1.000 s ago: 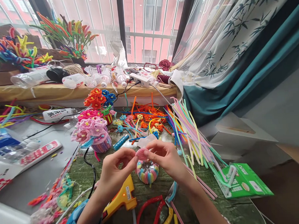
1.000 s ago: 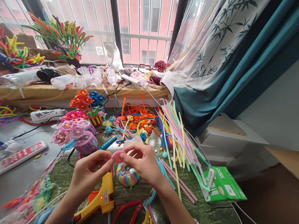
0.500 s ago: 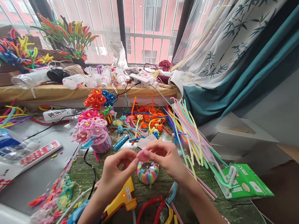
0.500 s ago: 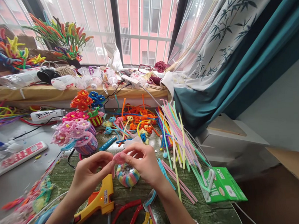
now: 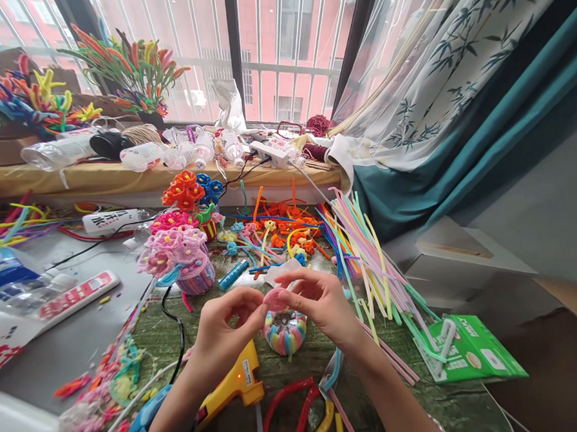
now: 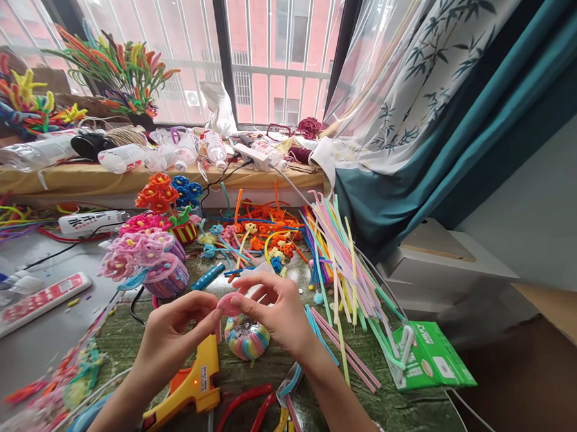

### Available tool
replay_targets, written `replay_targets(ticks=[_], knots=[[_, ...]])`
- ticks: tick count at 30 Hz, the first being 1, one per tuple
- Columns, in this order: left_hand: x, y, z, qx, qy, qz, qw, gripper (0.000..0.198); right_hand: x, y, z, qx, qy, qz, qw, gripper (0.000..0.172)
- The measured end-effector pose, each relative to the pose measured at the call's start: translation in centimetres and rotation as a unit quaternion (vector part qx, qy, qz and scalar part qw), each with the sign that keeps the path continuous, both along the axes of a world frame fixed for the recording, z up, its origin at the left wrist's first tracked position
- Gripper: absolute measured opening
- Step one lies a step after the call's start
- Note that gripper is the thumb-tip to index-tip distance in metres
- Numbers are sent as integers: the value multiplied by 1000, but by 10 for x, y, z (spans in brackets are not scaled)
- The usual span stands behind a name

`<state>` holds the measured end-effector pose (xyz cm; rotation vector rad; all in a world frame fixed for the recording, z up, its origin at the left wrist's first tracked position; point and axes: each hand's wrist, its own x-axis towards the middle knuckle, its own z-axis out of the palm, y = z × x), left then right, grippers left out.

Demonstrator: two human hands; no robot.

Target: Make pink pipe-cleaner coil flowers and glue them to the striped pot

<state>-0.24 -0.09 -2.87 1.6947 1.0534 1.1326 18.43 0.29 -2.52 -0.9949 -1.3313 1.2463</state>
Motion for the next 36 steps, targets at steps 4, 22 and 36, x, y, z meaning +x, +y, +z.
replay_targets(ticks=[4,22,36], knots=[[1,0,1,13,7,-1,1000,15,-1,0,-1,17,-12,-2,1000,21],[-3,2,7,-6,52,-23,998,18,6,0,3,72,-132,-5,989,32],[-13,5,21,-11,145,-101,984,26,6,-3,-1,-77,-43,136,987,35]])
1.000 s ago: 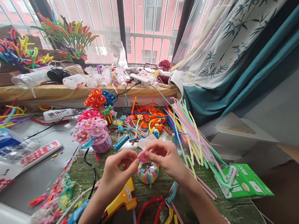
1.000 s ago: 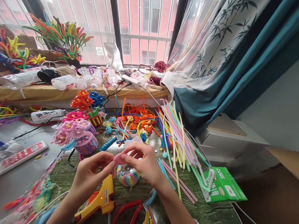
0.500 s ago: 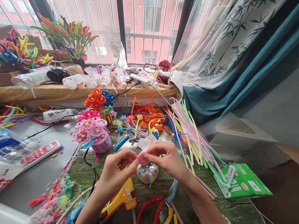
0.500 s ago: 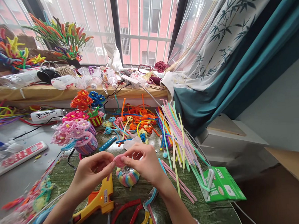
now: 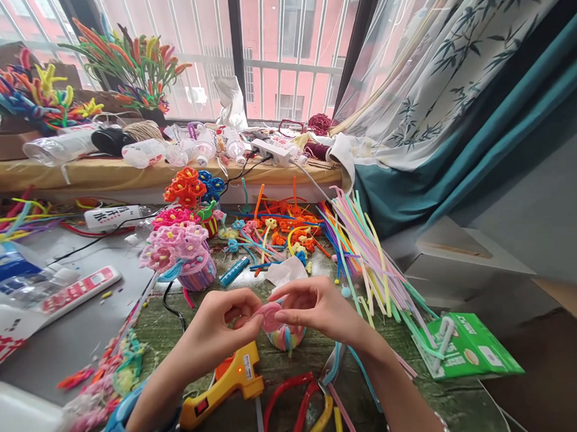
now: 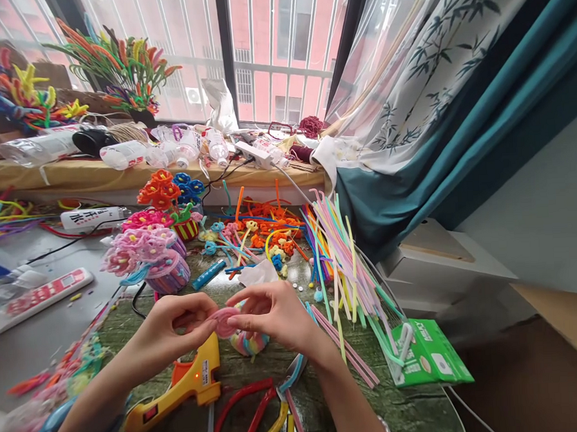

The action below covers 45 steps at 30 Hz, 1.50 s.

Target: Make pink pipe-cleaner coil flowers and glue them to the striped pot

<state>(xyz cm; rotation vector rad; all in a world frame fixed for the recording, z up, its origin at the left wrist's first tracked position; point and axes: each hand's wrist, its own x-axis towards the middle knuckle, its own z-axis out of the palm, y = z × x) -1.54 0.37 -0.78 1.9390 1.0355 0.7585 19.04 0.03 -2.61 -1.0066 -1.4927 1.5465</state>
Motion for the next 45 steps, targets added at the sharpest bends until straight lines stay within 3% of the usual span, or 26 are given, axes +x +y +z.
replay_targets(ticks=[12,24,31,37,45], knots=[[-4,0,-3,-24,-4,-45,999,22,-2,-3,1,21,-27,44,998,35],[-6,-3,10,65,12,32,997,32,-5,-2,-2,-25,61,9,998,31],[-5,-8,14,117,40,47,991,28,-5,-3,1,-11,50,8,999,32],[-10,-11,14,237,111,103,960,21,-6,-5,1,18,33,-28,999,31],[-10,-28,16,387,121,157,901,12,-7,-6,5,40,41,-40,998,30]])
